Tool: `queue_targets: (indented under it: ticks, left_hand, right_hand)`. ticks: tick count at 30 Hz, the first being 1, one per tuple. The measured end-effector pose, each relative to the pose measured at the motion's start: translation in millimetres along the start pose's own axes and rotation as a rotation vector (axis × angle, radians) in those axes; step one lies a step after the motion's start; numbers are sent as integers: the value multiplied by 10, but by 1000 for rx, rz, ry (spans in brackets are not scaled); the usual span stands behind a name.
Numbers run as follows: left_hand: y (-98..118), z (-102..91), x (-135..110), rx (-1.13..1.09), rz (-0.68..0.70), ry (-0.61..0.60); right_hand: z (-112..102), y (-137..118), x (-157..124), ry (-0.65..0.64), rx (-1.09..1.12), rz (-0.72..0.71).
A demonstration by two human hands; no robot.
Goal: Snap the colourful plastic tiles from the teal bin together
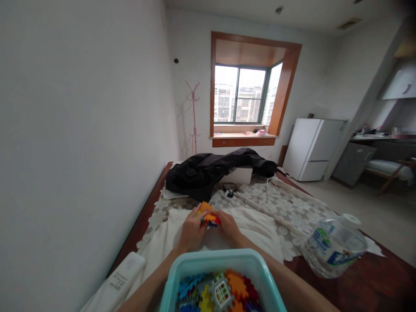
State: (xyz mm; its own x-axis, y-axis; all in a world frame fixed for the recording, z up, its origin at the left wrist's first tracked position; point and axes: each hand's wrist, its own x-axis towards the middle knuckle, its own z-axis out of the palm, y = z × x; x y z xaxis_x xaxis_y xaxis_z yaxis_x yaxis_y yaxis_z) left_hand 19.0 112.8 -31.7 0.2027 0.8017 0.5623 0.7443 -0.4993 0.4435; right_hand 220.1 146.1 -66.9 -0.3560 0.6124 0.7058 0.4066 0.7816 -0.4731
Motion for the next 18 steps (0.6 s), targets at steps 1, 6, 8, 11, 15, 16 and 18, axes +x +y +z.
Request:
queue_targets:
  ticks: [1, 6, 8, 11, 15, 16, 18]
  left_hand:
    - [-10, 4, -1, -2, 8, 9]
    - [-46, 4, 2, -44, 63, 14]
    - [-66, 10, 3, -59, 63, 22]
    - [-120, 37, 2, -68, 60, 37]
    - [-197, 64, 5, -65, 82, 32]
    - [-205, 61, 6, -65, 84, 29]
    - [-205, 45, 7, -61, 76, 22]
  right_hand:
    - [-6, 1, -2, -8, 7, 16]
    - [1, 12, 3, -12, 50, 78]
    - [29, 35, 3, 10, 54, 70]
    - [87, 82, -3, 36, 60, 46]
    - [153, 133, -14, 44, 68, 32]
    - [161, 140, -16, 42, 74, 27]
    - [164, 147, -19, 37, 91, 16]
